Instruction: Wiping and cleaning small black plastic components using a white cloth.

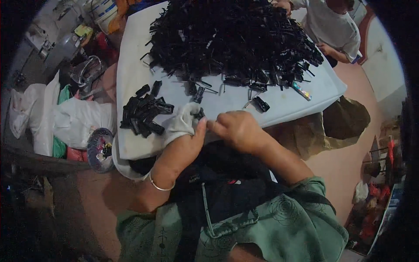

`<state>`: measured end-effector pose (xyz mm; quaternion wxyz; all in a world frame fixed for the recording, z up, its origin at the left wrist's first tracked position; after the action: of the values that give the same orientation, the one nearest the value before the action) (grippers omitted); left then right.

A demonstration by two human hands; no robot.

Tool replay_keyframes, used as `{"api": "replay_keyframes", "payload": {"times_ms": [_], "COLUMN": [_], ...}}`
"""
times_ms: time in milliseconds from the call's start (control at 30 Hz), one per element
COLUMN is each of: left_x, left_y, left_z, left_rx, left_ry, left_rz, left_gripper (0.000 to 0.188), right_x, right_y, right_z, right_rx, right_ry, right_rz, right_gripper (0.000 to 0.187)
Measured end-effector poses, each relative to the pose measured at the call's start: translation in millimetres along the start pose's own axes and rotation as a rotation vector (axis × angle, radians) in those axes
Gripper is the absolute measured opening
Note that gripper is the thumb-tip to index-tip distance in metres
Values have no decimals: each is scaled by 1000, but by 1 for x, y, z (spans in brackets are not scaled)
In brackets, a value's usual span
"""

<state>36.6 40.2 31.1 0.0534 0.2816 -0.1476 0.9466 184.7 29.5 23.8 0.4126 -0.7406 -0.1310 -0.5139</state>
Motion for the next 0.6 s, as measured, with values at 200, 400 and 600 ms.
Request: {"api": "replay_keyframes", "payload": {"times_ms": [200,400,600], "left_x": [-11,-12,-18], "left_y": [6,21,24], "left_z": [-24,4,-10], "left_rx": [-15,262,242], "left_ry": [157,635,710], "left_rz": [-26,-324,-123], "left_gripper": [23,32,29], "right_x": [7,-12,-10], "right_y": [4,5,5], "right_z": [-5,10,4], "right_rx": [26,-521,-520], "right_ry": [-265,-718,-831], "right_rz": [164,263,307], "right_gripper": [22,23,20]}}
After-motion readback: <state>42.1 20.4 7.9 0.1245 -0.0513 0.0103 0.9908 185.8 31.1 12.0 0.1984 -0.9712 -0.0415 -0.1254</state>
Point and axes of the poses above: each hand's wrist, its own y-axis away from the middle knuckle, its own x-axis out of the back of the hand, z = x × y, the point moved 3 cm from there along -y, towards the middle knuckle, and after that the axes turned 4 degrees about z, right-handed, at the moved point
